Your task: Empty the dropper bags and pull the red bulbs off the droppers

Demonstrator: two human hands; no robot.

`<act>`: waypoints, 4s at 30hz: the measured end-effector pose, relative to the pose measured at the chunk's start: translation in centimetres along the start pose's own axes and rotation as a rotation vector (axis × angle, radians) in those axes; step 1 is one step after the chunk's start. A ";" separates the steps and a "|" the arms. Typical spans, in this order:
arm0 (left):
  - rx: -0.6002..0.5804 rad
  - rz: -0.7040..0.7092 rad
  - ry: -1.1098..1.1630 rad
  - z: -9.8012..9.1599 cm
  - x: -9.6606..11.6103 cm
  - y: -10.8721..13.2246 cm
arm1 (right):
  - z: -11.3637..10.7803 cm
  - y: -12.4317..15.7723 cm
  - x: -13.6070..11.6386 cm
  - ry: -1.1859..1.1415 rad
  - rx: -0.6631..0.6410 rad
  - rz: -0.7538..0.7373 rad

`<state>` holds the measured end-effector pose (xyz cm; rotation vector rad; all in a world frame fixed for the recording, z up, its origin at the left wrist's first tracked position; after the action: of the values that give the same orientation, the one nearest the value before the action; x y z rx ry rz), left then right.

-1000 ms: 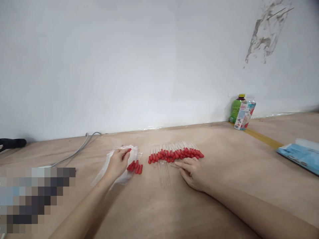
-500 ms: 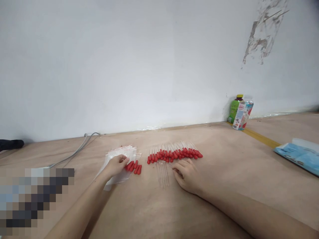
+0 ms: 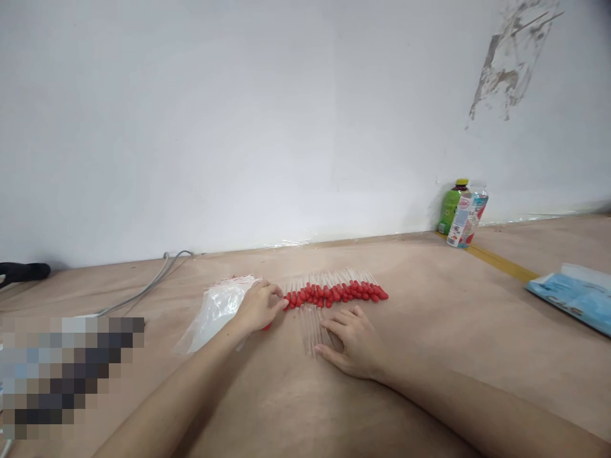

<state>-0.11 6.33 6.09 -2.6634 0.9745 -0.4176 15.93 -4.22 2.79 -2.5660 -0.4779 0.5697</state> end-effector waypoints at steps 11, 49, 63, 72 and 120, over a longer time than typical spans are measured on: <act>-0.055 -0.051 0.051 1.9 -1.0 -0.9 | 0.2 -0.3 0.0 0.036 -0.054 0.012; 0.337 0.488 0.163 0.5 8.4 6.3 | -1.4 0.4 1.2 0.016 0.209 -0.235; 0.284 0.581 0.112 1.6 10.2 5.5 | -0.6 0.8 -0.2 -0.095 0.124 -0.293; 0.218 0.575 0.045 1.7 10.6 5.7 | -1.1 1.5 -1.1 -0.163 0.196 -0.416; 0.090 -0.331 0.020 -1.9 -7.8 3.8 | -0.5 0.5 1.5 0.035 0.184 -0.033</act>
<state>-8.76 8.39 5.19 -2.7446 0.5028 -0.5429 17.60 -4.22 2.49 -2.3850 -0.4335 0.5305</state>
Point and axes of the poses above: each hand's wrist, its own y-axis away from the middle knuckle, its own z-axis out of the palm, x = y × z, the point moved 7 cm from there along -y, towards the middle knuckle, and after that the axes turned 9 degrees about z, right-handed, at the moved point
